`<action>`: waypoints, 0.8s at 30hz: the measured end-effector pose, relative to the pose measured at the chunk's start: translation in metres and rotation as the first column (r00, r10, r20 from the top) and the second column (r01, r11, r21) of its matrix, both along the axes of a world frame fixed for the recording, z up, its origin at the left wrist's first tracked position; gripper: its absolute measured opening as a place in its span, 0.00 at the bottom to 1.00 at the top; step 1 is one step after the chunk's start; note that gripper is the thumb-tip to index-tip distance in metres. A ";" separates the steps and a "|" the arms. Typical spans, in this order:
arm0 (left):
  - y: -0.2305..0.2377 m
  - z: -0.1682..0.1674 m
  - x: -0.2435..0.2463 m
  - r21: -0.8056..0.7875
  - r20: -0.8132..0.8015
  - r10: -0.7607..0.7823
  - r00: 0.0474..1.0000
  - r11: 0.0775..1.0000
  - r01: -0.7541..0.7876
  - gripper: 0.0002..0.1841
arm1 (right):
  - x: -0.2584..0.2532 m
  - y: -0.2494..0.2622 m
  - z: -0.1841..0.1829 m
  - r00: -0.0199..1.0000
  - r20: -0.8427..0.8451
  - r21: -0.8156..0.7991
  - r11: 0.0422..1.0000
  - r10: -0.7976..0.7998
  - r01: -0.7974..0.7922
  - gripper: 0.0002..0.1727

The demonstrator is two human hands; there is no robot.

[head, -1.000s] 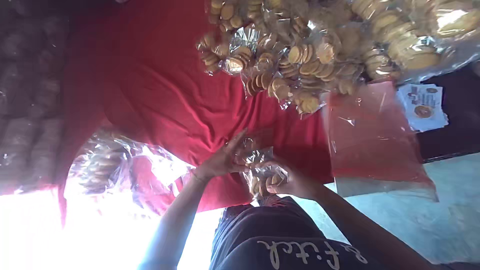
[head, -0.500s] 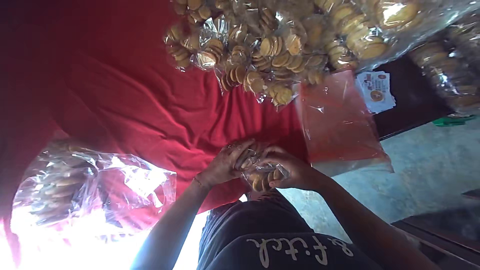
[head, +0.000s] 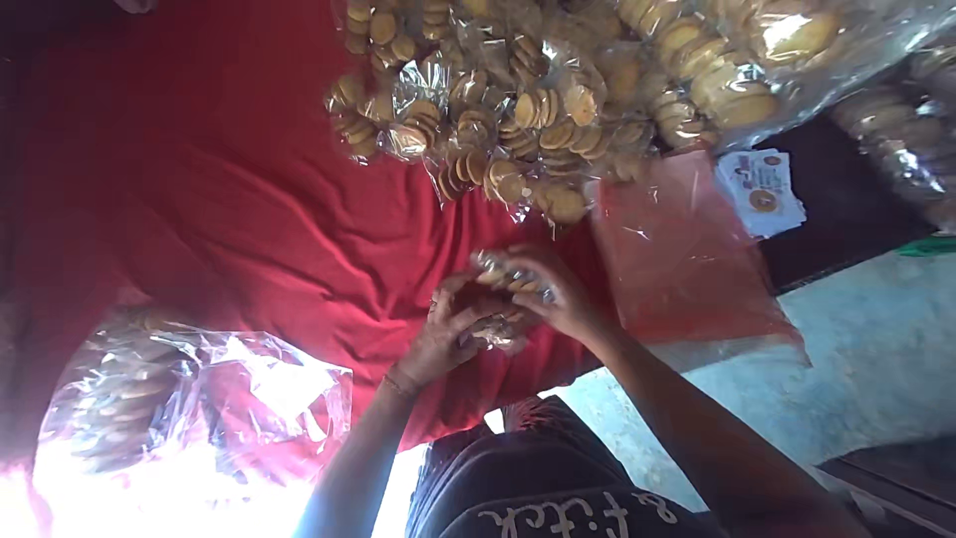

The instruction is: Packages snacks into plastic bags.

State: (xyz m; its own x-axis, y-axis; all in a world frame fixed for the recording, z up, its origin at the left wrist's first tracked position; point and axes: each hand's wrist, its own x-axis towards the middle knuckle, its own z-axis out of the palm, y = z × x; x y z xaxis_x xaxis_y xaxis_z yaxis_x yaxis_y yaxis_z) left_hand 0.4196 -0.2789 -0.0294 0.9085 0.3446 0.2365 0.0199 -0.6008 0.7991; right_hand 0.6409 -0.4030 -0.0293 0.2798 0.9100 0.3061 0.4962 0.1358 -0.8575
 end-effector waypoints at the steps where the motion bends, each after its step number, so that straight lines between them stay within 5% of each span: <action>1: 0.004 0.001 0.000 -0.008 -0.025 0.000 1.000 1.000 0.000 0.27 | -0.003 0.004 -0.010 0.997 0.066 -0.035 0.999 0.043 -0.041 0.26; 6: 0.021 0.004 0.014 -0.176 -0.108 -0.128 0.986 0.978 0.108 0.31 | 0.008 0.009 -0.014 0.973 0.081 -0.130 0.970 0.218 -0.207 0.29; 10: 0.028 0.005 0.026 -0.260 -0.132 -0.115 0.984 0.962 0.078 0.30 | 0.005 -0.004 -0.007 0.960 -0.125 -0.091 0.960 0.252 -0.264 0.65; 15: -0.003 0.010 0.028 -0.232 -0.038 0.027 0.999 0.972 -0.035 0.30 | -0.029 -0.006 -0.026 0.979 0.200 0.078 0.997 -0.033 0.018 0.49; 19: -0.075 0.069 -0.005 -0.298 -0.103 0.264 0.959 0.911 -0.283 0.35 | -0.044 -0.043 0.014 0.975 -0.049 0.017 0.977 0.215 -0.214 0.46; 21: -0.111 0.098 -0.033 -0.419 -0.231 0.267 0.936 0.840 -0.343 0.36 | -0.059 -0.074 0.020 0.856 -0.374 -0.033 0.917 0.357 -0.398 0.45; 24: -0.109 0.125 -0.100 -0.453 -0.278 0.186 0.942 0.840 -0.299 0.22 | -0.087 -0.087 0.019 0.384 -0.806 0.091 0.734 0.451 -0.673 0.35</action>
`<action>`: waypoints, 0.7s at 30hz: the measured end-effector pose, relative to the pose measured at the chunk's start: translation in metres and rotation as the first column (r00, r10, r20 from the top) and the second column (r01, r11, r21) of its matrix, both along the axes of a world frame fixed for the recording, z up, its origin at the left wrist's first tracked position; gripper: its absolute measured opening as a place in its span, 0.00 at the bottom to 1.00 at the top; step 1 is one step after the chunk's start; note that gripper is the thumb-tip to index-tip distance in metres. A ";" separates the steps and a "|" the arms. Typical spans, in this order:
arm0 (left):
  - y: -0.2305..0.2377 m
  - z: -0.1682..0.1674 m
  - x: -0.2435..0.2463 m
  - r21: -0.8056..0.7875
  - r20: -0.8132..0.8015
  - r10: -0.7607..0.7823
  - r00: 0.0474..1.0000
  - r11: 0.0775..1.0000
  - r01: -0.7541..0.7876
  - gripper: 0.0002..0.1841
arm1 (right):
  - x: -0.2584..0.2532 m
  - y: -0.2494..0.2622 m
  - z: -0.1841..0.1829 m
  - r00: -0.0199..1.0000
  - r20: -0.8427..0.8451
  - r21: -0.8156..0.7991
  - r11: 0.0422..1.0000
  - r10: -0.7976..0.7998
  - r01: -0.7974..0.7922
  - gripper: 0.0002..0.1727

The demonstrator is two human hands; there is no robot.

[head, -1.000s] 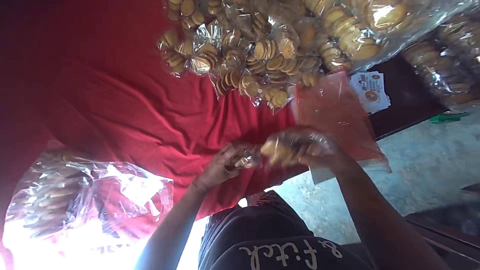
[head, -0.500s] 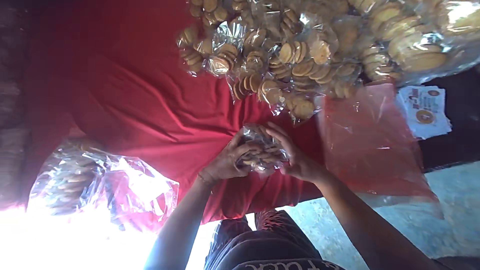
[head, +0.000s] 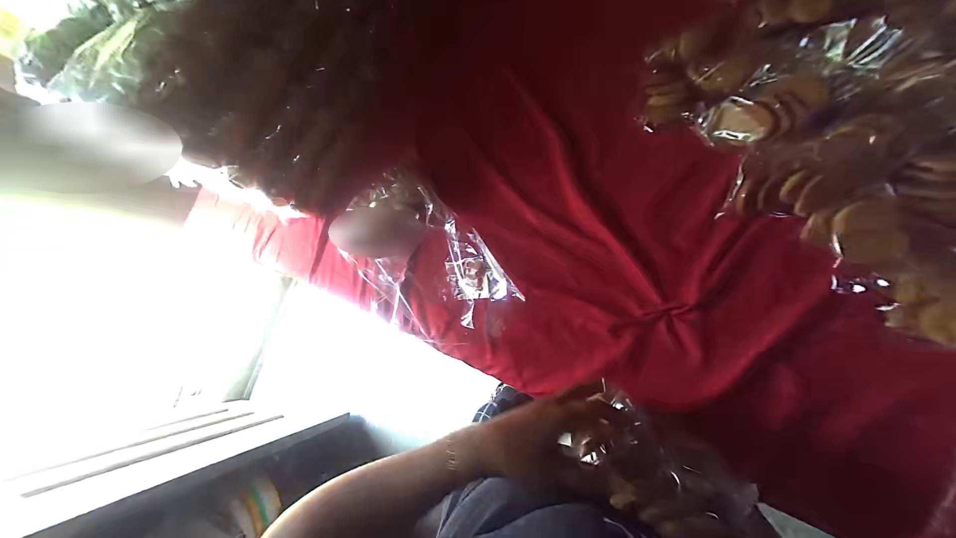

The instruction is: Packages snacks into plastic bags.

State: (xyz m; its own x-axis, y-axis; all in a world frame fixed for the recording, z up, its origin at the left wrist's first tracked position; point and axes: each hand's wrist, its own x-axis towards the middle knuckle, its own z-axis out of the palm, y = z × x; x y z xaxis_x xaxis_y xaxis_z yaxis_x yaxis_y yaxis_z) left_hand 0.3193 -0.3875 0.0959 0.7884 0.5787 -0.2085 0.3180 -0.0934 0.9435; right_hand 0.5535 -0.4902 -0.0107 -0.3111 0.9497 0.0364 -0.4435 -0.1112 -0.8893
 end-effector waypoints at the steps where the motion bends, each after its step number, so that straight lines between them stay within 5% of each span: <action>1: 0.010 0.013 -0.025 0.156 -0.091 0.040 0.995 0.987 -0.026 0.13 | -0.011 0.009 0.000 0.983 -0.146 0.019 0.994 0.108 -0.107 0.29; 3: 0.040 0.034 -0.073 0.577 -0.437 0.207 0.875 0.811 0.096 0.10 | -0.030 0.035 0.012 0.958 -0.192 0.133 0.973 0.211 -0.187 0.15; 4: 0.059 0.042 -0.093 0.601 -0.639 0.273 0.719 0.760 0.246 0.11 | -0.038 0.044 0.023 0.972 -0.150 0.090 0.982 0.179 -0.166 0.14; 6: 0.095 0.050 -0.115 0.309 -0.939 0.188 0.286 0.827 0.470 0.16 | -0.057 0.054 0.038 0.984 -0.173 -0.114 0.991 0.051 -0.071 0.15; 7: 0.110 0.048 -0.125 0.221 -0.970 0.142 0.195 0.850 0.479 0.17 | -0.074 0.066 0.043 0.972 -0.234 -0.174 0.984 -0.009 -0.033 0.17; 9: 0.125 0.048 -0.151 0.316 -0.897 0.180 0.404 0.900 0.301 0.18 | -0.117 0.101 0.057 0.931 -0.366 -0.161 0.986 -0.011 -0.052 0.22; 11: 0.129 0.047 -0.174 0.485 -0.626 0.316 0.713 0.873 0.039 0.18 | -0.164 0.139 0.068 0.917 -0.389 -0.104 0.985 0.089 -0.140 0.24; 12: 0.131 0.051 -0.183 0.490 -0.522 0.315 0.793 0.871 -0.023 0.20 | -0.186 0.153 0.071 0.924 -0.369 -0.156 0.973 0.101 -0.168 0.24; 15: 0.131 0.071 -0.202 0.456 -0.420 0.237 0.876 0.890 -0.022 0.33 | -0.233 0.168 0.060 0.971 -0.222 -0.545 0.837 -0.089 -0.048 0.32; 16: 0.127 0.071 -0.205 0.529 -0.381 0.238 0.893 0.849 -0.001 0.34 | -0.244 0.167 0.056 0.984 -0.097 -0.565 0.822 -0.152 0.071 0.30; 18: 0.118 0.059 -0.202 0.743 -0.258 0.251 0.933 0.669 0.026 0.35 | -0.266 0.161 0.048 0.928 0.224 -0.330 0.872 -0.299 0.361 0.39; 20: 0.110 0.048 -0.190 0.843 -0.194 0.194 0.962 0.534 0.062 0.32 | -0.284 0.161 0.038 0.695 0.554 0.178 0.881 -0.457 0.438 0.47; 21: 0.107 0.044 -0.184 0.874 -0.172 0.161 0.972 0.480 0.075 0.30 | -0.296 0.170 0.037 0.539 0.632 0.374 0.829 -0.556 0.417 0.38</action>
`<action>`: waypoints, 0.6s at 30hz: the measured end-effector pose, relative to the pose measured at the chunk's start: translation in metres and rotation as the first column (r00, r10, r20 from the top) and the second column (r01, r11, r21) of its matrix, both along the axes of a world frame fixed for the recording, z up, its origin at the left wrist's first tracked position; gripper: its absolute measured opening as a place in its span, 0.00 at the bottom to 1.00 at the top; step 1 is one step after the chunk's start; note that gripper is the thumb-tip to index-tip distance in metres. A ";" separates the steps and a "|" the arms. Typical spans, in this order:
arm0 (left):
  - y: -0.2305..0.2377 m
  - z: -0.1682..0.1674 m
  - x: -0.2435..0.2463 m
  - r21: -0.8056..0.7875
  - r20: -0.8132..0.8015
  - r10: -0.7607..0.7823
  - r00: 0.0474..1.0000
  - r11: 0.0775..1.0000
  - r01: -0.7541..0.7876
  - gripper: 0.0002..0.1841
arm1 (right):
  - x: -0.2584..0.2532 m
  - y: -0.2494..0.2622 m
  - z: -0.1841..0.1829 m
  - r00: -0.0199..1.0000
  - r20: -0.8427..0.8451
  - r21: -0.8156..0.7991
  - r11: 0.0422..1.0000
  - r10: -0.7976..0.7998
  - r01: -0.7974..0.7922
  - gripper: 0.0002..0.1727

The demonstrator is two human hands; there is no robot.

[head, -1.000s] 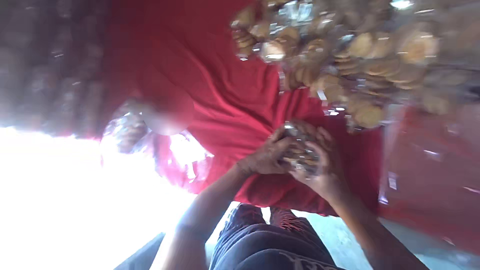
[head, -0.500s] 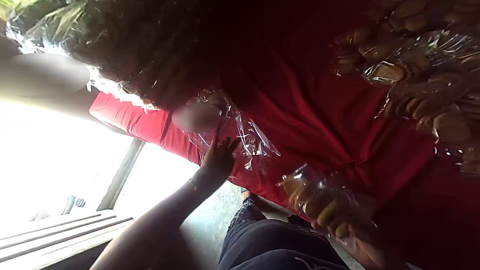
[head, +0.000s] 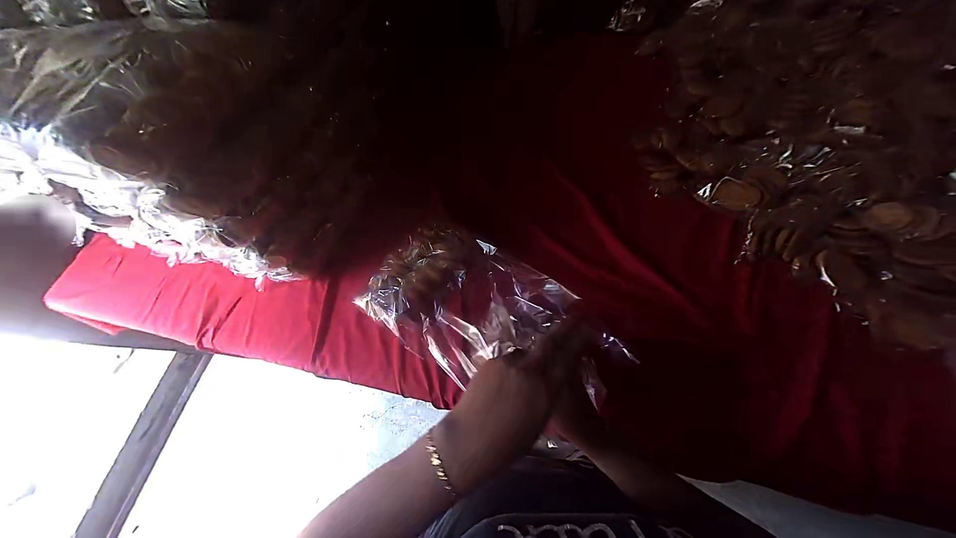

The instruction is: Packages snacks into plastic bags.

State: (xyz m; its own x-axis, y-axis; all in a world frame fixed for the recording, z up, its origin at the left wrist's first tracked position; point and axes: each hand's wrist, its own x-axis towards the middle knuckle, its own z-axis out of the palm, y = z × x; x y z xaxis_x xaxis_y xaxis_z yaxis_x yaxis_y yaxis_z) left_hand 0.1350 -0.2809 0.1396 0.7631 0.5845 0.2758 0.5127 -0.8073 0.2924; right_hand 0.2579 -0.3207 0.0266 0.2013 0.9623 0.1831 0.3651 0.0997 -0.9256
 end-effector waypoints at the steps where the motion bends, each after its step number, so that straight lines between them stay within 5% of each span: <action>1: -0.002 -0.004 0.005 0.045 0.015 -0.040 0.999 0.998 0.039 0.29 | -0.012 0.017 -0.001 0.986 0.149 0.075 0.995 -0.078 0.068 0.26; 2: -0.003 -0.007 0.007 0.067 0.027 -0.083 0.996 0.994 0.081 0.29 | -0.024 0.040 -0.005 0.960 0.225 0.125 0.982 -0.168 0.143 0.19; 3: -0.005 -0.010 0.007 0.050 0.049 -0.134 0.990 0.990 0.132 0.29 | -0.031 0.062 -0.011 0.959 0.218 0.132 0.979 -0.182 0.156 0.23; 5: -0.005 -0.016 0.004 -0.074 0.149 -0.245 0.958 0.963 0.258 0.28 | -0.034 0.098 -0.020 0.992 0.105 0.002 0.997 -0.071 0.071 0.51; 7: 0.001 -0.022 -0.004 -0.227 0.281 -0.318 0.905 0.894 0.385 0.27 | -0.032 0.125 -0.017 0.989 0.149 -0.044 0.999 0.003 0.004 0.66; 10: 0.024 -0.044 -0.036 -0.299 0.563 -0.186 0.805 0.863 0.408 0.13 | -0.026 0.131 0.063 0.956 0.113 -0.506 0.844 0.271 -0.179 0.57; 13: 0.067 -0.091 -0.070 -0.337 0.615 0.121 0.779 0.934 0.121 0.09 | -0.010 0.139 -0.012 0.961 0.154 -0.256 0.948 0.231 -0.187 0.66; 15: 0.090 -0.130 -0.083 -0.411 0.532 0.224 0.817 0.911 0.019 0.13 | -0.004 0.148 -0.022 0.887 0.387 -0.359 0.927 0.253 -0.108 0.64; 18: 0.107 -0.164 -0.087 -0.450 0.441 0.247 0.863 0.893 -0.026 0.21 | -0.021 0.143 -0.002 0.875 0.453 -0.357 0.934 0.169 0.004 0.39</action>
State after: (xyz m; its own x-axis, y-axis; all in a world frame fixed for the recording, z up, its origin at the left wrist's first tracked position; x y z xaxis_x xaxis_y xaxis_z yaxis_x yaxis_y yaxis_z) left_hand 0.0477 -0.1741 -0.0243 0.5037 0.8144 0.2881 0.3153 -0.4838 0.8164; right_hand 0.2365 -0.1779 0.0244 0.0915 0.9905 -0.1029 0.7674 -0.1360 -0.6266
